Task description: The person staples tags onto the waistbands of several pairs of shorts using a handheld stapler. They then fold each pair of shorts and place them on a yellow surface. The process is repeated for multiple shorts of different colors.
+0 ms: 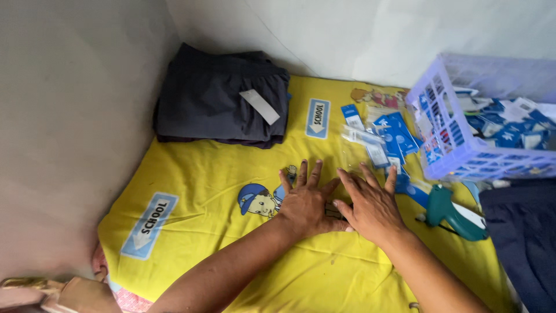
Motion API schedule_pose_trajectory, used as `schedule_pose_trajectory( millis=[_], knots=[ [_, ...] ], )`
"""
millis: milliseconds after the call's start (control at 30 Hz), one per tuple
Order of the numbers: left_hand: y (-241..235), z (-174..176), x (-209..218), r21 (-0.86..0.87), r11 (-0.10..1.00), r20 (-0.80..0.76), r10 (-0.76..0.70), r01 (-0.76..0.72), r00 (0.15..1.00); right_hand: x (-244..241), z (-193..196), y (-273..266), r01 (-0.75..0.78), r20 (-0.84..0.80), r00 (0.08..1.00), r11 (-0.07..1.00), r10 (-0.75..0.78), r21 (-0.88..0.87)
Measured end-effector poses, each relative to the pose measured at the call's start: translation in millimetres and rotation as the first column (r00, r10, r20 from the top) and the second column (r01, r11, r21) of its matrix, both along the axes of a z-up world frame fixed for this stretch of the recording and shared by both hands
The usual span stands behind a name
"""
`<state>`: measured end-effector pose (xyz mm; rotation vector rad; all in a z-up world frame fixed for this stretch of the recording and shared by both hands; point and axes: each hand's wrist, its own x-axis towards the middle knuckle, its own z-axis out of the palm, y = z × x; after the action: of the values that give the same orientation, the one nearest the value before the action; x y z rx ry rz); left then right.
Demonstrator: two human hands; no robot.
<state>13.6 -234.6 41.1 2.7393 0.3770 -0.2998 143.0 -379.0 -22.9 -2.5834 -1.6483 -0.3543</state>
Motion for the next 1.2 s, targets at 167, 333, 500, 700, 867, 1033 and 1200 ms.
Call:
schedule_pose_trajectory(
  millis=[167,333,500,700,867,1033,1200],
  knots=[
    [-30,6,12,-0.020,0.997,0.006,-0.077,0.078,0.997,1,0,-36,0.039,0.043,0.998,0.998,-0.042,0.053],
    [-54,9,22,-0.041,0.984,0.033,-0.172,0.173,0.985,-1,11,-72,0.093,0.060,0.993,0.987,-0.101,0.131],
    [-79,9,36,-0.035,0.969,0.088,-0.239,0.243,0.967,-5,25,-104,0.159,0.016,0.986,0.967,-0.166,0.199],
    [-109,-1,56,-0.014,0.949,0.203,-0.306,0.315,0.930,2,23,-141,0.217,0.044,0.968,0.907,-0.249,0.361],
    [-129,1,71,0.018,0.925,0.225,-0.373,0.378,0.900,16,12,-174,0.297,0.093,0.928,0.865,-0.362,0.404],
    [-151,-5,87,0.039,0.906,0.287,-0.413,0.421,0.864,29,3,-200,0.377,0.159,0.864,0.822,-0.478,0.426],
    [-175,-24,109,0.066,0.898,0.419,-0.421,0.435,0.804,31,6,-209,0.479,0.206,0.771,0.761,-0.603,0.438]
  ],
)
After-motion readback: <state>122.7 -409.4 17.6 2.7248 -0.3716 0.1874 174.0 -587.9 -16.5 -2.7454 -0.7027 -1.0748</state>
